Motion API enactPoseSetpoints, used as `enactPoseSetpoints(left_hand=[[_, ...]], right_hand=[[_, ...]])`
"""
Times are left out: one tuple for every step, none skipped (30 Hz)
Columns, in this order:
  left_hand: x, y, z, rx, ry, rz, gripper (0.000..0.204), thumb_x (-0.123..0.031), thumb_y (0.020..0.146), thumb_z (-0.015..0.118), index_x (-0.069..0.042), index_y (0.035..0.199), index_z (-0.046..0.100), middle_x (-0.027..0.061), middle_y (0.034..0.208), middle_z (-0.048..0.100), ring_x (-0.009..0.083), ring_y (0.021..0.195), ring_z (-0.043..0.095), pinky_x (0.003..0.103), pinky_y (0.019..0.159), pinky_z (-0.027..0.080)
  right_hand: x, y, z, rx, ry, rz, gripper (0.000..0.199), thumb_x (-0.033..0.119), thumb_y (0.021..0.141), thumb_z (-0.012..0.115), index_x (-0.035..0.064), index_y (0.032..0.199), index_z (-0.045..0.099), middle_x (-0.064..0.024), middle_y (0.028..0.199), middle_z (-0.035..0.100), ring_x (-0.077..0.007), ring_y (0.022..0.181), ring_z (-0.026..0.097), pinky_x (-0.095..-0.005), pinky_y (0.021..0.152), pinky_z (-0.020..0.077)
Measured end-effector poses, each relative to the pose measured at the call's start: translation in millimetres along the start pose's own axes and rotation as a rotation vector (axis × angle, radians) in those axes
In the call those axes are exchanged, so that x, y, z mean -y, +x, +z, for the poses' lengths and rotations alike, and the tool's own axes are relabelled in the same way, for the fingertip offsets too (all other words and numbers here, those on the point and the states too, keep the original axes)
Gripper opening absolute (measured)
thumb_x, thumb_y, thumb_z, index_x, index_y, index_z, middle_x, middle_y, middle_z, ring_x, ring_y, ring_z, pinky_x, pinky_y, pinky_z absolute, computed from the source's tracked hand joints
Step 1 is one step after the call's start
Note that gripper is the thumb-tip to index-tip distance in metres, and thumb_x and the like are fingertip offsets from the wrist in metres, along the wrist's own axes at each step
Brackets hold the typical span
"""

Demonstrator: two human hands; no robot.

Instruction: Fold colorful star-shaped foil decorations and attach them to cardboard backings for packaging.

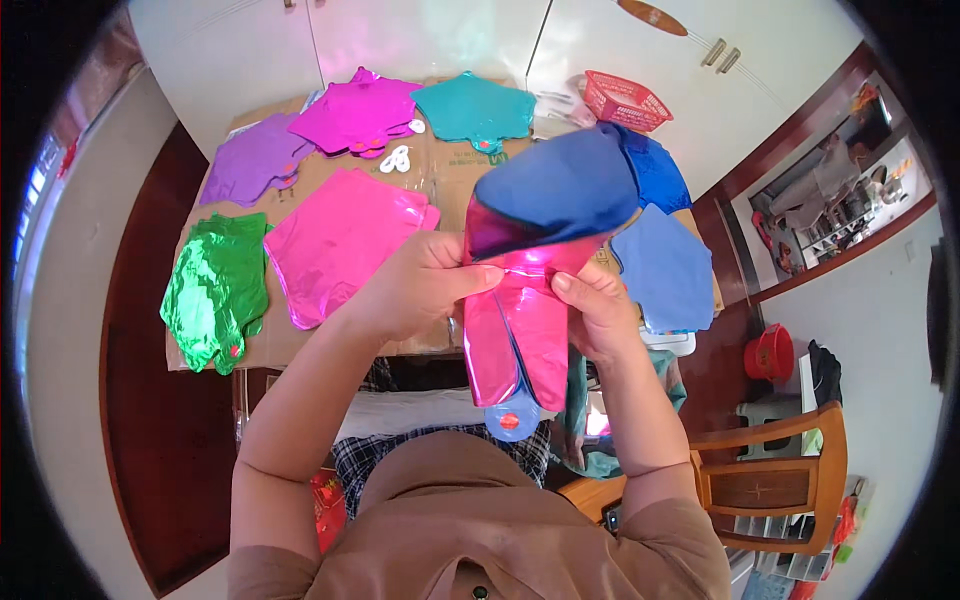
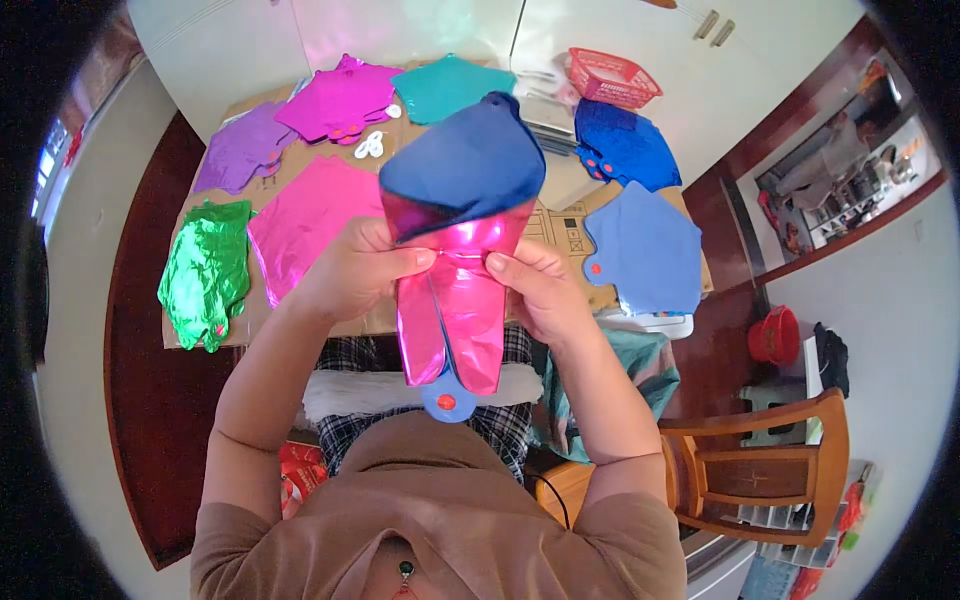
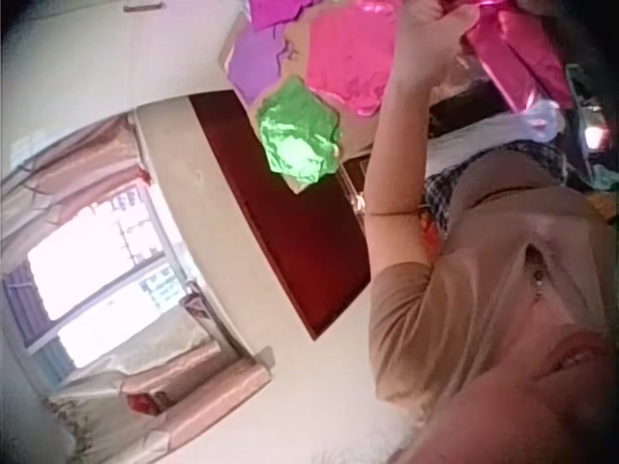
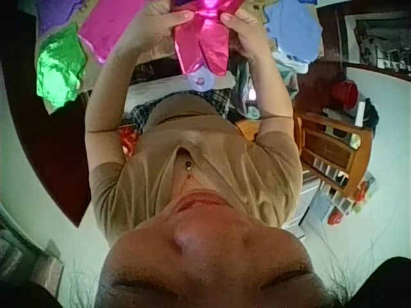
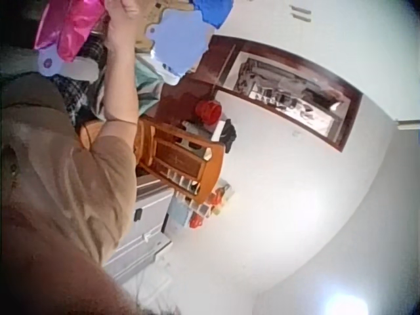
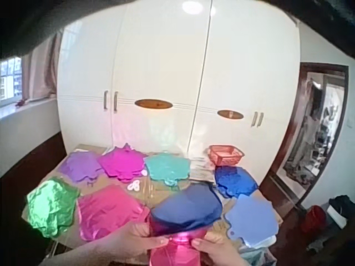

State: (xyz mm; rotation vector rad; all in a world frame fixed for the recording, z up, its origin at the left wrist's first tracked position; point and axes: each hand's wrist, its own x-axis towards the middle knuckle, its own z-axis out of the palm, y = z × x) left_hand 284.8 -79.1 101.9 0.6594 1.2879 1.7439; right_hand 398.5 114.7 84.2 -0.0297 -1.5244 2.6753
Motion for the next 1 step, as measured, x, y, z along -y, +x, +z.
enactPoseSetpoints(left_hand=[[4.0,0.8,-2.7,-0.009,0.069,0.028,0.022,-0.011,0.090,0.062,-0.001,0.110,0.061,0.0049,0.098,0.066,0.0110,0.084,0.063,0.030,0.076,0.054]], right_hand=[[-0.3,-0.1,0.0,0.001,0.002,0.000,0.023,0.013,0.092,0.059,-0.0010,0.109,0.064,-0.0082,0.102,0.068,-0.0149,0.088,0.065,-0.0295,0.080,0.0517]])
